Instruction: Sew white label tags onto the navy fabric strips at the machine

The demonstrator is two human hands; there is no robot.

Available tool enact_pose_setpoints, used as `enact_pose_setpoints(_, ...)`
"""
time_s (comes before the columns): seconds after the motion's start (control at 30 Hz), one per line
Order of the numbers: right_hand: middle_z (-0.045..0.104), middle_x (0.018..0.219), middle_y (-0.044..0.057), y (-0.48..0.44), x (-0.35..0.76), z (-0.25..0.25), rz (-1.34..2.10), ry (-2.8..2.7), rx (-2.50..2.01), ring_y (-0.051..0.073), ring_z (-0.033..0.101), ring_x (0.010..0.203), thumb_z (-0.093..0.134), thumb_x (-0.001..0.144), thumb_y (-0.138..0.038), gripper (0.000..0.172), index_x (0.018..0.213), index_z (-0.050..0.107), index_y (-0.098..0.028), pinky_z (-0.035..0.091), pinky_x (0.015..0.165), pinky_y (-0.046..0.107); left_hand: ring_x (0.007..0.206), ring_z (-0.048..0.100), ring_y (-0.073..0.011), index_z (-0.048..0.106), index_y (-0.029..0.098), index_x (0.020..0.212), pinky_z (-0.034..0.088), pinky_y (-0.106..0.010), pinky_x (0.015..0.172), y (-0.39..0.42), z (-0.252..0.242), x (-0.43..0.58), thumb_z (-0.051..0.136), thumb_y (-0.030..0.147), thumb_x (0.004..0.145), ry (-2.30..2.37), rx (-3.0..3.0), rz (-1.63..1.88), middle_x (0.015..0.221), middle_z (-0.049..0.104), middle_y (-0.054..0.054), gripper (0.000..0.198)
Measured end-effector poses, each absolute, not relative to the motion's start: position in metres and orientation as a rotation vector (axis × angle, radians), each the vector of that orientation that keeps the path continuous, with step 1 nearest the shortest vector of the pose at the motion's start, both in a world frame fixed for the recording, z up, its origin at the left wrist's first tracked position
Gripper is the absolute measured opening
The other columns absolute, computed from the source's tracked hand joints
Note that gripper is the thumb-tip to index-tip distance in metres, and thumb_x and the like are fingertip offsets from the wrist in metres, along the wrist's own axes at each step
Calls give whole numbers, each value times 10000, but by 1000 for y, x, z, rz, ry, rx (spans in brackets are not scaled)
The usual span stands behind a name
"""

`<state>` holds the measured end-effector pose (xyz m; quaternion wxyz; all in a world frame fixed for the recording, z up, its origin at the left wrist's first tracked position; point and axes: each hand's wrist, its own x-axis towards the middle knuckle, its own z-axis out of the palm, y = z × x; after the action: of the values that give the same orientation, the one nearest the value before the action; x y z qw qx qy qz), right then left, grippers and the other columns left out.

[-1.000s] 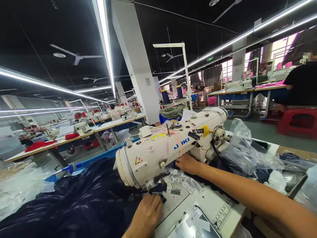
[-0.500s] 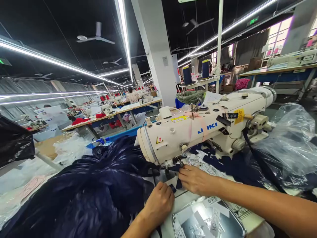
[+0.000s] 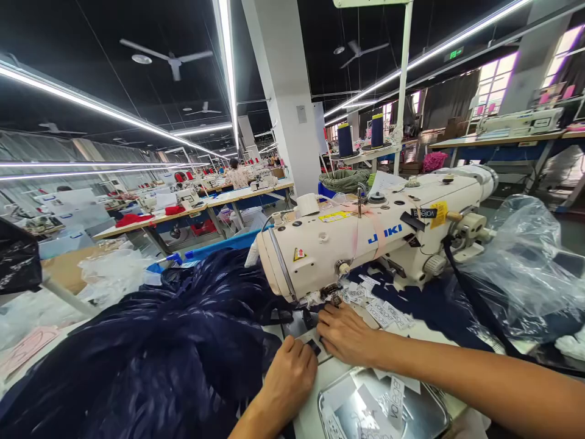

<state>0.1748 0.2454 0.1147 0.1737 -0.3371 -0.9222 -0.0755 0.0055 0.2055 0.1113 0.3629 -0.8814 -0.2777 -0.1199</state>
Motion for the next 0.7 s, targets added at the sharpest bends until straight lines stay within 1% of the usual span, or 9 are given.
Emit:
enact_pose_setpoints(0.07,551,833,61,250,175,114,-135,-2638,-977,192,484,816,447,765,-119,114,747,557,-140,309,802,336,517,456,-149,473,142,595,285,-297,551,206,112,5,342,5,780,-708,-2259,-339,576,517,-16,265)
enact_pose_setpoints(0.17,557,824,45,255,173,113,99,-2589,-1047,163,494,766,439,772,-114,122,717,544,-144,333,711,290,507,449,-144,475,142,609,289,-294,547,207,113,5,293,6,801,-699,-2246,-396,580,514,-15,297)
enact_pose_setpoints(0.27,563,788,15,258,169,110,336,-2472,-1123,145,505,761,456,771,-114,138,658,527,-151,329,703,275,502,442,-135,482,140,627,293,-291,544,208,114,5,265,20,824,-710,-2231,-439,577,502,-11,316)
enact_pose_setpoints(0.33,565,778,5,258,167,109,432,-2402,-1159,141,512,772,473,757,-104,146,625,516,-150,324,713,275,505,441,-131,492,137,645,295,-289,544,208,114,5,268,28,832,-727,-2226,-450,574,497,-9,311)
enact_pose_setpoints(0.47,566,755,0,258,165,108,491,-2353,-1180,135,521,755,474,750,-90,168,595,500,-148,317,693,274,508,440,-129,511,126,678,294,-289,542,209,114,8,276,35,832,-736,-2233,-421,574,493,-7,295)
enact_pose_setpoints(0.7,564,760,-6,255,167,109,463,-2348,-1168,133,514,753,461,766,-75,174,615,505,-149,309,688,281,512,445,-139,508,129,656,291,-295,531,211,110,12,283,20,805,-729,-2254,-366,567,489,-13,291)
